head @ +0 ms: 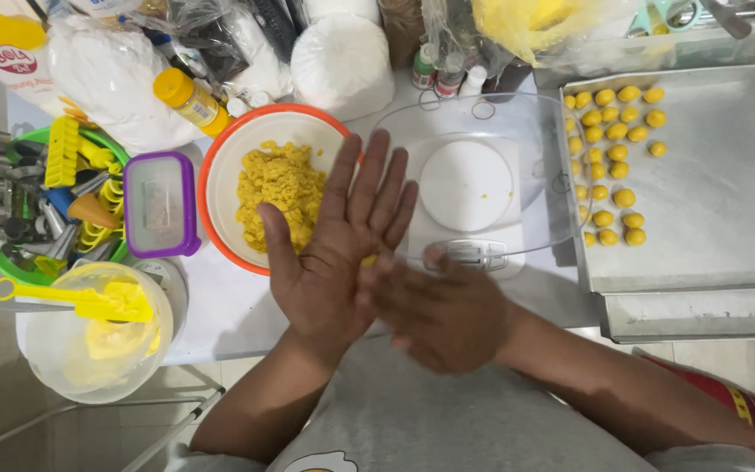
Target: Shaping yellow dough into small balls and placing them on a baking tray
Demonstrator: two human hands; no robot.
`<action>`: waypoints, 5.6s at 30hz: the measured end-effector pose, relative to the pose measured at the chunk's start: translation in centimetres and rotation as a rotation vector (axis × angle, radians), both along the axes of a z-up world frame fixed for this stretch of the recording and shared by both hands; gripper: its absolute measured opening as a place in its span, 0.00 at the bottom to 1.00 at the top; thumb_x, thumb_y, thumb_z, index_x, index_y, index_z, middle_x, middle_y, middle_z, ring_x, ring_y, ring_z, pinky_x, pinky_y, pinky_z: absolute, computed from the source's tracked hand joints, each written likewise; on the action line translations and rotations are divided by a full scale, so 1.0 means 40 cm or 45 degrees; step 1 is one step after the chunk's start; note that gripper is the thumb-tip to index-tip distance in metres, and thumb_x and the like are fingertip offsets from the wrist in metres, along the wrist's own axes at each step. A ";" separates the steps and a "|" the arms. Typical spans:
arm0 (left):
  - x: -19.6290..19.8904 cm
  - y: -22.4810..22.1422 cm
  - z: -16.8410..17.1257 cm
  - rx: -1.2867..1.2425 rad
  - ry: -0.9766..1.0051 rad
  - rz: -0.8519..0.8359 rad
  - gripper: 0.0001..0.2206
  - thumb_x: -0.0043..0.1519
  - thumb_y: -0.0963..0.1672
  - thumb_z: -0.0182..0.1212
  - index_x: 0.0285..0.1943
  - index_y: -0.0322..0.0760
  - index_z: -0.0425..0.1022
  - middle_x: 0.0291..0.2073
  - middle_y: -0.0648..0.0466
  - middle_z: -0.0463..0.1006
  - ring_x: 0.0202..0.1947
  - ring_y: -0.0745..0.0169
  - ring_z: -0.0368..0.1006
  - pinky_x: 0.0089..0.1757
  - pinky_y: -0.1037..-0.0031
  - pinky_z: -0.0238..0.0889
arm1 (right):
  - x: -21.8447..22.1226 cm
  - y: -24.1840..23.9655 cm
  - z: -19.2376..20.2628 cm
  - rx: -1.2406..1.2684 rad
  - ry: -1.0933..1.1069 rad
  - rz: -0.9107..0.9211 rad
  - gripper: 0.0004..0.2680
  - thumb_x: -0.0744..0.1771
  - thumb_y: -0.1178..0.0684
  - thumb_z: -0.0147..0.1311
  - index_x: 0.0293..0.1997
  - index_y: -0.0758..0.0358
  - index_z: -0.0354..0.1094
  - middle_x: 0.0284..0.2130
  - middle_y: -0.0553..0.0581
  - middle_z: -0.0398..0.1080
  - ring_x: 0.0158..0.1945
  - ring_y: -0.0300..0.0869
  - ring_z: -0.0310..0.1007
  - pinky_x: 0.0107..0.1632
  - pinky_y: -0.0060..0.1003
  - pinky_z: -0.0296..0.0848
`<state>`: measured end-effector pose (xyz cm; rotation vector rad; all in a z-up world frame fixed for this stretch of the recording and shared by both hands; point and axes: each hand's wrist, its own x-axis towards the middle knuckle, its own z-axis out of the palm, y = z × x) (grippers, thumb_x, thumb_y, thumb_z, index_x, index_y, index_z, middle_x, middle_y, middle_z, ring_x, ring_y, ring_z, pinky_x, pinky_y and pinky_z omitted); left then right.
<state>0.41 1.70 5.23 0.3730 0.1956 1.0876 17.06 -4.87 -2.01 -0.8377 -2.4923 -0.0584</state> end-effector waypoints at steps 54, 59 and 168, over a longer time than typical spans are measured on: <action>0.127 -0.064 -0.085 -0.352 -0.317 -0.206 0.44 0.62 0.64 0.35 0.83 0.39 0.40 0.83 0.42 0.38 0.82 0.50 0.35 0.73 0.62 0.35 | 0.001 0.032 0.046 -0.005 0.307 -0.122 0.21 0.72 0.46 0.29 0.60 0.69 0.69 0.58 0.69 0.72 0.66 0.57 0.67 0.68 0.58 0.54; 0.075 0.021 0.005 -0.509 -0.760 0.069 0.48 0.63 0.68 0.24 0.86 0.40 0.35 0.82 0.40 0.34 0.80 0.45 0.30 0.73 0.56 0.22 | 0.031 -0.002 -0.023 0.055 0.192 -0.093 0.19 0.73 0.47 0.34 0.72 0.62 0.58 0.70 0.63 0.61 0.75 0.48 0.57 0.77 0.51 0.37; -0.273 0.318 -0.288 1.501 2.446 0.310 0.03 0.63 0.46 0.72 0.43 0.47 0.85 0.41 0.55 0.83 0.46 0.48 0.80 0.47 0.63 0.71 | 0.189 -0.147 -0.251 -0.147 0.604 -0.778 0.03 0.62 0.62 0.60 0.35 0.62 0.78 0.15 0.54 0.67 0.16 0.46 0.68 0.23 0.39 0.71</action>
